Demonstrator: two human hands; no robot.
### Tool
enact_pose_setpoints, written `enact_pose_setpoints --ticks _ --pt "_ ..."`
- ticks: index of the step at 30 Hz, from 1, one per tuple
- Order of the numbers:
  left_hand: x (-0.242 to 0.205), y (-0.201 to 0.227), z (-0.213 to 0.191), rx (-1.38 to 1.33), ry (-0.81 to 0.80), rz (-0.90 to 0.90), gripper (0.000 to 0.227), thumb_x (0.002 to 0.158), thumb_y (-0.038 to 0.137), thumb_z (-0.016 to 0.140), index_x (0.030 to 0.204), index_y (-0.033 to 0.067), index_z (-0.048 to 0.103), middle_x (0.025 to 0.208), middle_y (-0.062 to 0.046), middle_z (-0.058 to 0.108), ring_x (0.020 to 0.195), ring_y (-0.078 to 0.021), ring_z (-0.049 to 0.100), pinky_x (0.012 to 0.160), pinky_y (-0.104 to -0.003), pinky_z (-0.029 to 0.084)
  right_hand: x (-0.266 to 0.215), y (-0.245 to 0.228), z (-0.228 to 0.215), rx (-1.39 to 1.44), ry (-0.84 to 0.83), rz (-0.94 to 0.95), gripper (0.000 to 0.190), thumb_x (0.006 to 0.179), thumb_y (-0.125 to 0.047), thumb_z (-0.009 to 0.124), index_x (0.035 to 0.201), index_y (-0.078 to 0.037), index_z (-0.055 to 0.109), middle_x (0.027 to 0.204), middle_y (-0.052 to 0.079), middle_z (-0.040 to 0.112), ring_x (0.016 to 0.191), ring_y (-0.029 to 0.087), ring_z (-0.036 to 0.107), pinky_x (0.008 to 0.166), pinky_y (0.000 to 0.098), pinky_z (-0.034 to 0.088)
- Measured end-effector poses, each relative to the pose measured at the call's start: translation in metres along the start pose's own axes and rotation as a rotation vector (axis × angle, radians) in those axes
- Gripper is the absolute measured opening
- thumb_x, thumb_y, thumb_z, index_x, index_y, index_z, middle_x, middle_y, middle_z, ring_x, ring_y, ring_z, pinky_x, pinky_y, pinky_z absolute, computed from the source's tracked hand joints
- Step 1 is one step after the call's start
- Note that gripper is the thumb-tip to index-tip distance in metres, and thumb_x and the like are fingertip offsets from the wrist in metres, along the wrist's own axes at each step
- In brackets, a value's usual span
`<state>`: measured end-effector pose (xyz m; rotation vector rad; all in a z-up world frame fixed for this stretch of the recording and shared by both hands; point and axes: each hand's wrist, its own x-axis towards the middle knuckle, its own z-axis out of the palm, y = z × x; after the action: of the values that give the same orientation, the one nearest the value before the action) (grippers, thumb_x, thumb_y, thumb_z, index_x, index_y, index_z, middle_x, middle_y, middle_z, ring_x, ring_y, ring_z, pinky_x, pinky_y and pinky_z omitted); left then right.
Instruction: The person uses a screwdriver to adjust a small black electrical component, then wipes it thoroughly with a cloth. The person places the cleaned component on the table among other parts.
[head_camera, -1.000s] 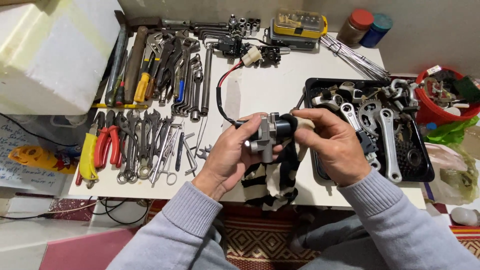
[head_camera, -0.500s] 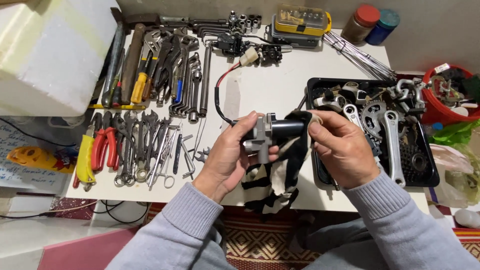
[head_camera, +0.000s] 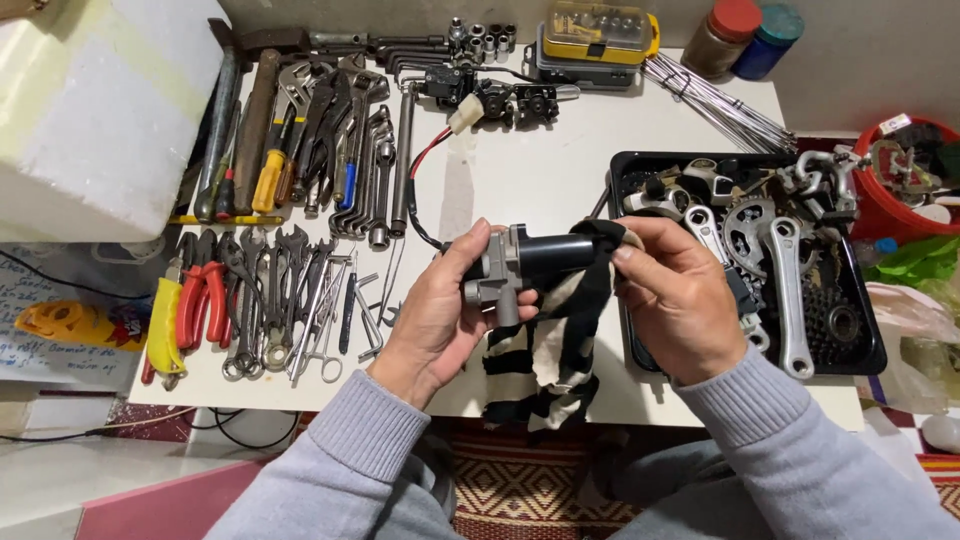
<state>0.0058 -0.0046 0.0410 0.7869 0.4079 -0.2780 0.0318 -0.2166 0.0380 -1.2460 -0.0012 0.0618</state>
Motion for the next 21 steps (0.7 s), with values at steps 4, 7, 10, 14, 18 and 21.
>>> enact_pose_setpoints --ticks 4,7,10,14,18,21 --pt "0.004 0.001 -0.003 -0.021 0.036 -0.008 0.039 0.09 0.039 0.07 0.113 0.0085 0.065 0.097 -0.022 0.071 0.074 -0.0393 0.074 0.07 -0.051 0.066 -0.01 -0.016 0.016 -0.275 -0.031 -0.144 0.025 0.092 -0.002 0.068 0.117 0.003 0.071 0.089 0.011 0.068 0.083 0.013 0.062 0.075 0.0297 0.059" --pt "0.006 0.002 -0.003 -0.02 0.054 -0.008 0.04 0.089 0.04 0.069 0.113 0.0088 0.064 0.099 -0.021 0.071 0.076 -0.0382 0.074 0.07 -0.05 0.066 -0.011 -0.011 0.016 -0.34 -0.103 -0.201 0.028 0.089 -0.004 0.074 0.116 0.003 0.072 0.097 0.016 0.07 0.089 0.015 0.064 0.078 0.0325 0.059" --pt "0.004 0.003 0.0 -0.035 0.045 -0.022 0.04 0.09 0.04 0.069 0.114 0.0098 0.063 0.1 -0.021 0.07 0.077 -0.038 0.073 0.071 -0.05 0.066 -0.009 -0.004 0.02 -0.196 -0.016 -0.131 0.025 0.089 0.0 0.075 0.113 0.007 0.071 0.085 0.011 0.067 0.078 0.011 0.062 0.072 0.0268 0.058" --pt "0.001 0.003 0.002 -0.018 0.028 -0.025 0.037 0.091 0.038 0.068 0.113 0.0082 0.063 0.099 -0.023 0.069 0.077 -0.0401 0.074 0.071 -0.052 0.066 -0.003 0.002 0.012 -0.116 0.009 -0.051 0.023 0.087 -0.001 0.076 0.109 0.007 0.072 0.081 0.01 0.066 0.074 0.011 0.062 0.069 0.0245 0.057" --pt "0.006 -0.001 -0.002 -0.007 0.031 -0.092 0.04 0.089 0.04 0.071 0.109 0.0069 0.065 0.096 -0.024 0.071 0.072 -0.0386 0.074 0.066 -0.051 0.066 0.005 0.001 0.001 -0.072 -0.051 0.034 0.022 0.084 0.003 0.076 0.104 0.008 0.072 0.077 0.012 0.068 0.071 0.013 0.065 0.067 0.0251 0.056" --pt "0.007 0.0 -0.003 0.013 0.031 -0.116 0.041 0.088 0.041 0.072 0.107 0.0047 0.064 0.096 -0.025 0.072 0.069 -0.0376 0.074 0.063 -0.05 0.066 0.007 -0.005 0.0 -0.134 -0.086 -0.011 0.037 0.08 0.005 0.078 0.115 0.009 0.069 0.077 0.012 0.065 0.069 0.011 0.064 0.067 0.0262 0.056"
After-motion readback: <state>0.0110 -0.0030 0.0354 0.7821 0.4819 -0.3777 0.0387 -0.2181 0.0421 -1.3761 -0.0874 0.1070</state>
